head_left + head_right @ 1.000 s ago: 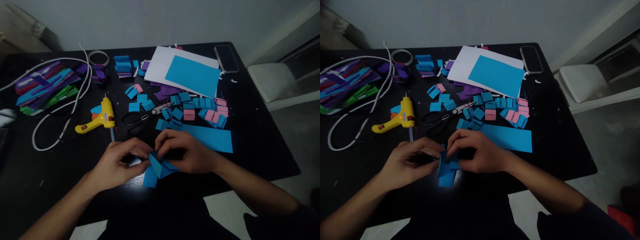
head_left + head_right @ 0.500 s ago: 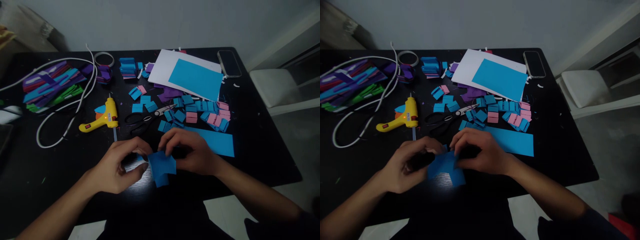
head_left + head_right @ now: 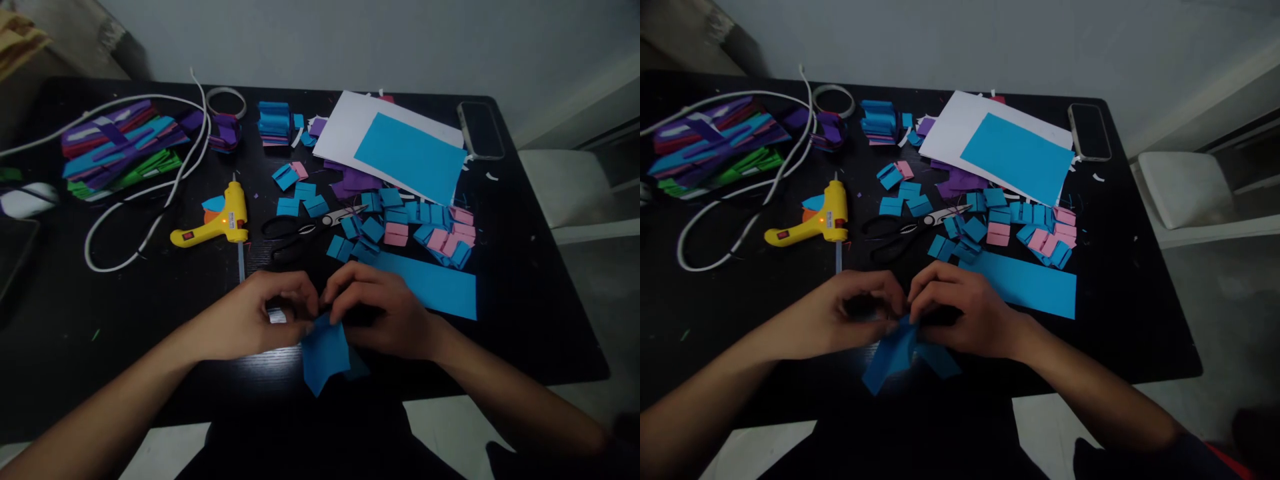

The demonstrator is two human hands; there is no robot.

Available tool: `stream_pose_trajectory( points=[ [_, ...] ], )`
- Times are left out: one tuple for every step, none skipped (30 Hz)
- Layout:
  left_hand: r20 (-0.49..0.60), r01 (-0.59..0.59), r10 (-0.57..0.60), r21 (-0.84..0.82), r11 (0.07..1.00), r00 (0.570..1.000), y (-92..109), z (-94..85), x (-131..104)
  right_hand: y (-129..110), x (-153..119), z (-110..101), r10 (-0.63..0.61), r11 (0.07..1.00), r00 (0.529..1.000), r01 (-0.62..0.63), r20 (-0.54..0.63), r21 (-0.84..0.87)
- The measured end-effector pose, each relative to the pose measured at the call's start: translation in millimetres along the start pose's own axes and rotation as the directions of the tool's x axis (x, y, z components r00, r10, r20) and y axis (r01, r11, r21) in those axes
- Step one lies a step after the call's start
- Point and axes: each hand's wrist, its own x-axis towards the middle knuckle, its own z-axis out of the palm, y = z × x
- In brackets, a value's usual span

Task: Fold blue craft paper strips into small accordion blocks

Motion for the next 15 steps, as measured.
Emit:
stream_pose_trajectory(
  points=[
    [0.019, 0.017, -0.017, -0.01, 1.0, 1.0, -0.4, 0.5, 0.2, 0.0, 0.1, 0.2, -0.002, 1.0, 1.0, 0.002, -0.004, 0.0],
    [0.028, 0.029, -0.028, -0.019, 0.999, 0.999, -0.5, 1.0, 0.5, -0.1, 0.1, 0.4, -0.002, 1.0, 1.0, 0.002, -0.007, 0.0],
    [0.029, 0.033, -0.032, -0.028, 0.999, 0.999, -0.5, 1.6, 0.8, -0.3, 0.2, 0.7, 0.001, 1.0, 1.0, -0.001, -0.008, -0.001],
    [0.024, 0.033, -0.032, -0.035, 0.999, 0.999, -0.3, 2.2, 1.1, -0.4, 0.2, 1.1, 0.005, 1.0, 1.0, -0.005, -0.007, -0.001],
    [0.011, 0.027, -0.027, -0.037, 0.999, 1.0, 0.0, 2.7, 1.3, -0.6, 0.1, 1.5, 0.008, 1.0, 1.0, -0.008, -0.007, -0.002],
    [-0.003, 0.02, -0.02, -0.036, 0.999, 1.0, 0.2, 3.2, 1.4, -0.6, 0.1, 1.8, 0.01, 1.0, 1.0, -0.01, -0.006, -0.002],
    [-0.018, 0.013, -0.014, -0.031, 0.999, 1.0, 0.4, 3.5, 1.3, -0.6, 0.0, 2.0, 0.011, 1.0, 1.0, -0.011, -0.008, -0.003],
    [-0.03, 0.006, -0.006, -0.024, 1.0, 1.0, 0.5, 3.7, 1.2, -0.4, -0.1, 2.2, 0.011, 1.0, 1.0, -0.011, -0.012, -0.002],
    [-0.041, -0.005, 0.004, -0.017, 1.0, 0.999, 0.4, 3.8, 1.0, -0.1, -0.2, 2.3, 0.011, 1.0, 1.0, -0.011, -0.017, 0.0],
    [-0.049, -0.015, 0.014, -0.011, 1.0, 0.999, 0.2, 3.8, 0.8, 0.2, -0.3, 2.3, 0.01, 1.0, 1.0, -0.01, -0.021, 0.001],
    [-0.055, -0.027, 0.026, -0.007, 1.0, 0.998, -0.1, 3.7, 0.6, 0.6, -0.4, 2.1, 0.009, 1.0, 1.0, -0.009, -0.025, 0.003],
    [-0.059, -0.04, 0.04, -0.005, 0.999, 0.997, -0.5, 3.6, 0.5, 1.0, -0.5, 1.9, 0.009, 1.0, 1.0, -0.009, -0.029, 0.002],
    [-0.064, -0.053, 0.053, -0.005, 0.999, 0.997, -0.8, 3.6, 0.4, 1.2, -0.5, 1.5, 0.01, 1.0, 1.0, -0.01, -0.029, -0.001],
    [-0.066, -0.063, 0.063, -0.006, 0.998, 0.996, -1.2, 3.5, 0.4, 1.3, -0.4, 1.0, 0.012, 1.0, 1.0, -0.012, -0.025, -0.005],
    [-0.068, -0.07, 0.069, -0.007, 0.998, 0.995, -1.4, 3.4, 0.4, 1.2, -0.2, 0.4, 0.015, 1.0, 1.0, -0.015, -0.018, -0.008]
  ],
)
